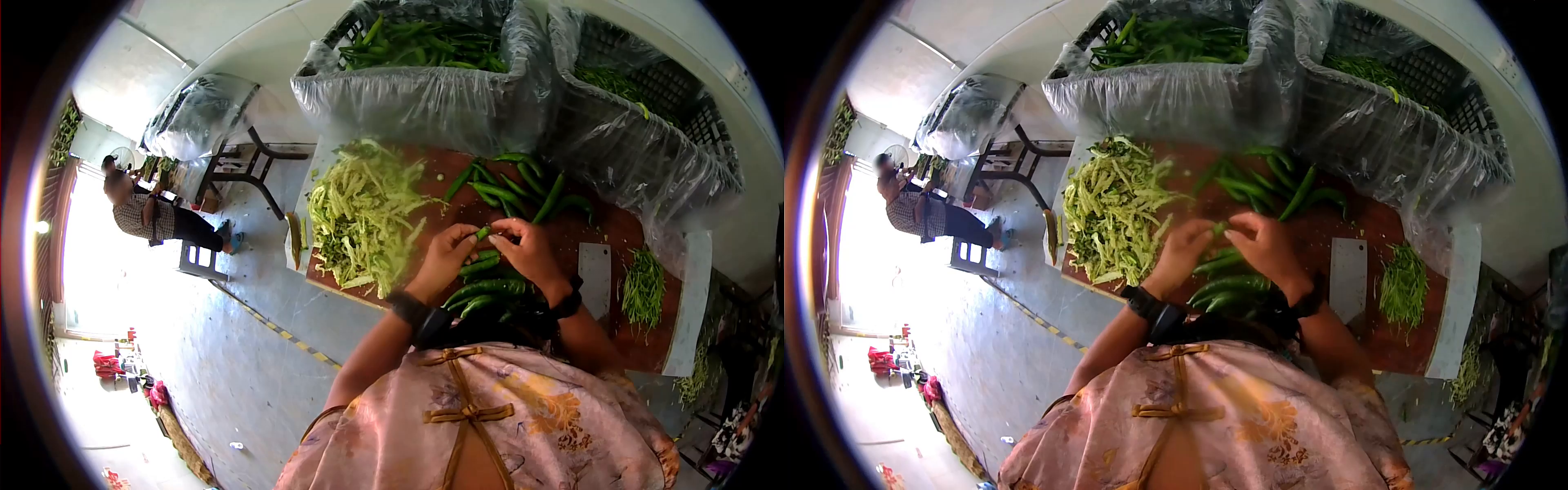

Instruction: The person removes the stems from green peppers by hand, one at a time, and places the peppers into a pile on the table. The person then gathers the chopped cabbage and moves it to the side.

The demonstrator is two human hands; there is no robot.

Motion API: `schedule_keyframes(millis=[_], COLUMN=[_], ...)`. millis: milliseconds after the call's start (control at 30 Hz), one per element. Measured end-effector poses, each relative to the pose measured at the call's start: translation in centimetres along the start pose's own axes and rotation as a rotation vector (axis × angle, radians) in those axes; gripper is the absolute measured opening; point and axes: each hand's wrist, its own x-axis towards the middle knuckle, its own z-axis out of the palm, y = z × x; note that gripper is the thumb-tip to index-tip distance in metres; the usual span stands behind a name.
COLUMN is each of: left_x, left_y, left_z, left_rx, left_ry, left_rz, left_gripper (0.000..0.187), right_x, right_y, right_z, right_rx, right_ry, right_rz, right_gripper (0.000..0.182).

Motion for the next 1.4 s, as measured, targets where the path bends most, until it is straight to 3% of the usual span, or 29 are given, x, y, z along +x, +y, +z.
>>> schedule_keyframes(millis=[167,400,600,900,967,1000,1067,1400], left_x=[-0.4,-0.6,-1.0,-1.1,-1.1,-1.1,-1.1,-1.2], left_y=[0.6,0.5,1.2,1.3,1.3,1.3,1.3,1.4], left_z=[0.1,-0.1,-0.2,-0.2,-0.2,-0.2,-0.2,-0.5], left_rx=[0.119,0.155,0.166,0.041,0.03,0.018,0.015,-0.023], left_ry=[-0.097,-0.153,-0.194,-0.233,-0.212,-0.192,-0.192,-0.279], left_rz=[-0.027,-0.039,-0.062,-0.122,-0.136,-0.15,-0.149,-0.172], left_gripper=[0.018,0.019,0.019,0.019,0.021,0.022,0.022,0.023], right_x=[-0.6,-1.0,-1.1,-1.5,-1.5,-1.6,-1.7,-1.6], right_y=[-1.4,-1.5,-1.7,0.2,0.6,0.4,-0.1,-0.4], right_z=[-1.0,-1.2,-1.5,-1.3,-1.2,-0.9,-0.4,-1.7], right_rx=[-0.134,-0.142,-0.062,0.346,0.643,0.643,0.276,0.326], right_ry=[-0.02,-0.054,-0.119,-0.188,-0.208,-0.208,-0.068,-0.231], right_rz=[0.013,-0.041,0.046,0.287,0.275,0.275,0.046,0.17], right_gripper=[0.019,0.016,0.016,0.014,0.015,0.015,0.014,0.015])
